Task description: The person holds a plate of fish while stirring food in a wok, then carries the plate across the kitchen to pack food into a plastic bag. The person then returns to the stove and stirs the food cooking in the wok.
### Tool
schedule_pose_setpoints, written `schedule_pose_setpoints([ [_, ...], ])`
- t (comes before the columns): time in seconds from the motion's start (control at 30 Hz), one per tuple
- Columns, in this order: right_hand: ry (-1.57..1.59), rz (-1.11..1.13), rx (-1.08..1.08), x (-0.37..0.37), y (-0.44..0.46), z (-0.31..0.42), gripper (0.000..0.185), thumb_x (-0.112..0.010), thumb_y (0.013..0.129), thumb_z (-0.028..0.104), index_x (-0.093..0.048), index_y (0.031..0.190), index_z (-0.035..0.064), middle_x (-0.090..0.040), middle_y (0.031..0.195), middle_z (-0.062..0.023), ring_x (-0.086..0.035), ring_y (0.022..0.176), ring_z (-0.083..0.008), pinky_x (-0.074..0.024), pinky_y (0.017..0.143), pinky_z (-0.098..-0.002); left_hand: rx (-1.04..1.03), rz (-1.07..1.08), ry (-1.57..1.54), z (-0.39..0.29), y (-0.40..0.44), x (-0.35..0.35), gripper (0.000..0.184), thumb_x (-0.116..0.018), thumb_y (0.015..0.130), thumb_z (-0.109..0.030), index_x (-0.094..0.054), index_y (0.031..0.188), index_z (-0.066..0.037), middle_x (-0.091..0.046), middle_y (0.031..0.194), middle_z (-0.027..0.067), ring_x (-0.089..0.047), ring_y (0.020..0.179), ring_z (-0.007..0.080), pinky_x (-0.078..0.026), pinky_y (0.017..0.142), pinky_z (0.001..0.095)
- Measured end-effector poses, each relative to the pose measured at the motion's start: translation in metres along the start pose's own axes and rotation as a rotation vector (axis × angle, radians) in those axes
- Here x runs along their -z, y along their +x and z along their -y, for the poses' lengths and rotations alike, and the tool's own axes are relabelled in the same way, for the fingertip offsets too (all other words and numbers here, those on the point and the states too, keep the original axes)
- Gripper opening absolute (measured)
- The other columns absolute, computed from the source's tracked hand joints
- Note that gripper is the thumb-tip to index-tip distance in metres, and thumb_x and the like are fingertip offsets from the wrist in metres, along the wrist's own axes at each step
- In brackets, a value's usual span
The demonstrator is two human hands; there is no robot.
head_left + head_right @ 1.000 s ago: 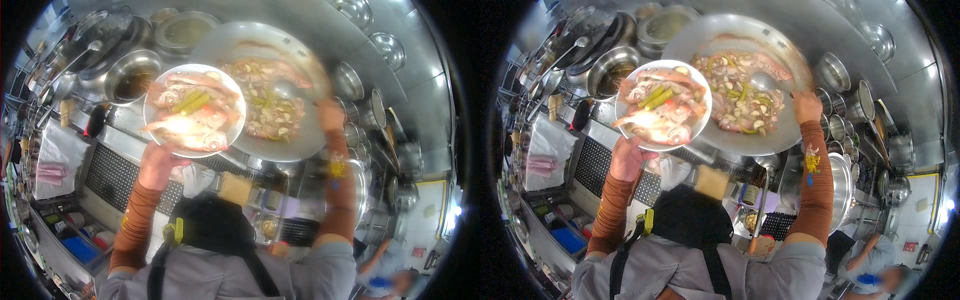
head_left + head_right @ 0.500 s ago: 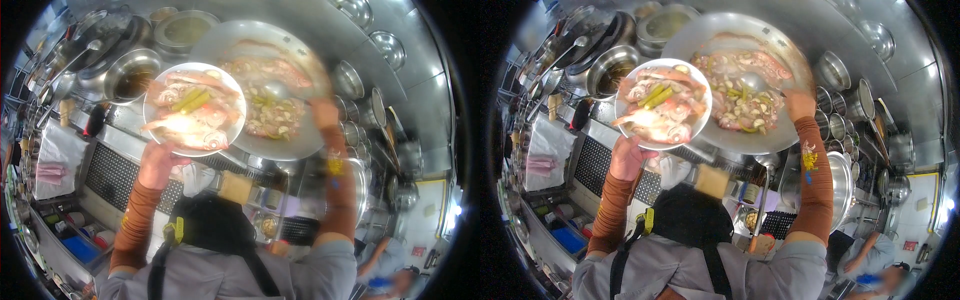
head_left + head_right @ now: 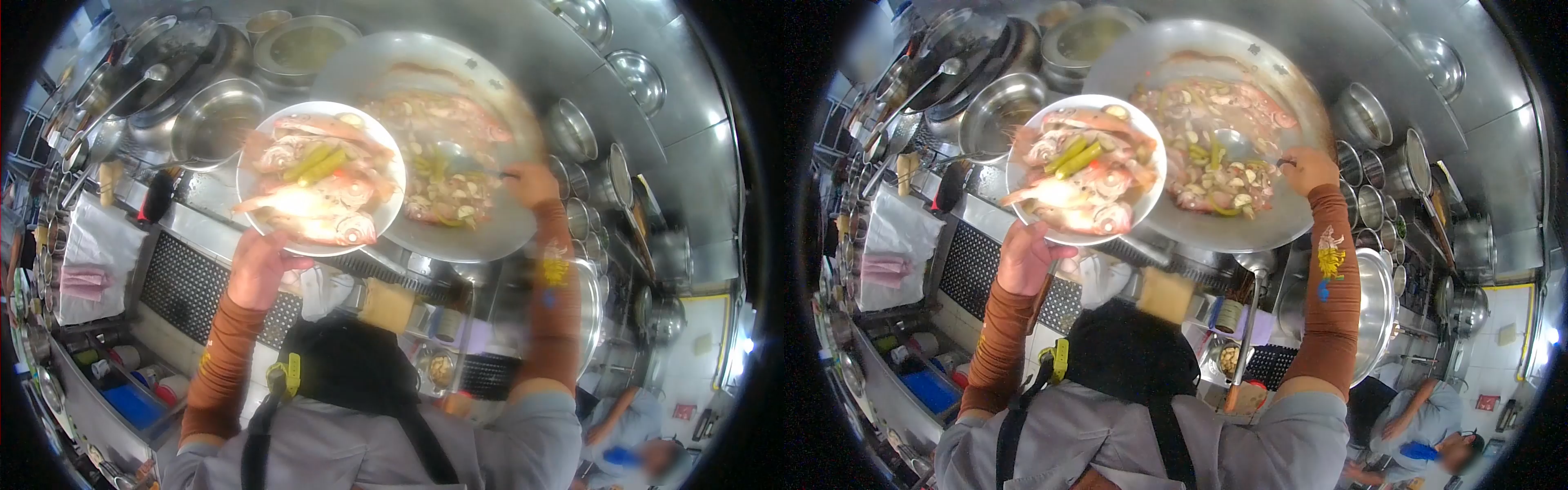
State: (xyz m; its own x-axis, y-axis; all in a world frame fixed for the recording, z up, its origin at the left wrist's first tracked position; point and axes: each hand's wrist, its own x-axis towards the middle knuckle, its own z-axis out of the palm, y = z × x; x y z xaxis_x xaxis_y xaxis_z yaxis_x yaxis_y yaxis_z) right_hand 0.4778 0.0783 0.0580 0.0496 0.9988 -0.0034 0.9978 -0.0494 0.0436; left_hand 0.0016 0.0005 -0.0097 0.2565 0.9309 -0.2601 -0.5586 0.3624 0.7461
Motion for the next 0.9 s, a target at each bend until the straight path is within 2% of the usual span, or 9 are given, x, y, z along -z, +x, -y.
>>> schedule_pose_setpoints([
  [0.37,-0.026,-0.022,-0.029,-0.003,-0.001,-0.002,0.024,-0.065,0.078,0.030,-0.073,0.098,0.0177,-0.070,0.098,-0.0111,-0.065,0.094,-0.0329,-0.0517,0.082,-0.0429,-0.001,0.017,0.006,-0.005,-0.001,-0.007,0.042,-0.050,0.092,-0.016,-0.046,0.129,0.004,-0.063,0.115,0.0155,-0.066,0.099,0.0262,-0.061,0.074,0.0377],
  [0.47,-0.007,0.009,0.043,-0.006,-0.001,-0.004,0.024,-0.064,0.079,0.029,-0.073,0.098,0.0181,-0.070,0.099,-0.0111,-0.065,0.093,-0.0329,-0.0517,0.082,-0.0438,-0.002,0.017,0.001,-0.005,-0.001,-0.008,0.042,-0.050,0.092,-0.016,-0.046,0.129,0.004,-0.062,0.116,0.0157,-0.066,0.099,0.0260,-0.061,0.074,0.0373],
  [0.57,-0.020,-0.049,0.027,-0.012,0.001,-0.004,0.023,-0.064,0.079,0.029,-0.073,0.097,0.0182,-0.069,0.097,-0.0114,-0.064,0.093,-0.0336,-0.0513,0.082,-0.0444,0.003,0.006,0.013,-0.004,-0.002,-0.006,0.043,-0.050,0.092,-0.016,-0.045,0.130,0.004,-0.061,0.118,0.0162,-0.066,0.099,0.0258,-0.061,0.074,0.0369],
  [0.67,0.033,0.037,0.034,-0.020,0.008,-0.010,0.024,-0.064,0.079,0.029,-0.073,0.097,0.0175,-0.069,0.097,-0.0117,-0.064,0.094,-0.0340,-0.0508,0.083,-0.0442,0.003,0.016,0.016,-0.005,-0.001,-0.006,0.045,-0.050,0.092,-0.017,-0.045,0.131,0.005,-0.061,0.120,0.0165,-0.066,0.100,0.0257,-0.061,0.074,0.0366],
  [0.8,0.085,0.017,0.067,-0.034,0.011,-0.020,0.024,-0.065,0.078,0.029,-0.073,0.097,0.0153,-0.069,0.098,-0.0126,-0.064,0.095,-0.0337,-0.0505,0.085,-0.0427,-0.004,0.017,0.022,-0.004,-0.001,-0.005,0.046,-0.050,0.092,-0.019,-0.044,0.132,0.005,-0.061,0.121,0.0167,-0.066,0.101,0.0257,-0.061,0.074,0.0364],
  [0.9,0.138,0.076,0.066,-0.039,0.012,-0.031,0.025,-0.066,0.078,0.027,-0.073,0.098,0.0133,-0.069,0.099,-0.0131,-0.064,0.096,-0.0334,-0.0502,0.085,-0.0420,0.020,0.021,-0.022,-0.005,-0.001,-0.005,0.038,-0.050,0.093,-0.015,-0.048,0.127,0.003,-0.059,0.116,0.0145,-0.063,0.103,0.0277,-0.060,0.077,0.0405],
])
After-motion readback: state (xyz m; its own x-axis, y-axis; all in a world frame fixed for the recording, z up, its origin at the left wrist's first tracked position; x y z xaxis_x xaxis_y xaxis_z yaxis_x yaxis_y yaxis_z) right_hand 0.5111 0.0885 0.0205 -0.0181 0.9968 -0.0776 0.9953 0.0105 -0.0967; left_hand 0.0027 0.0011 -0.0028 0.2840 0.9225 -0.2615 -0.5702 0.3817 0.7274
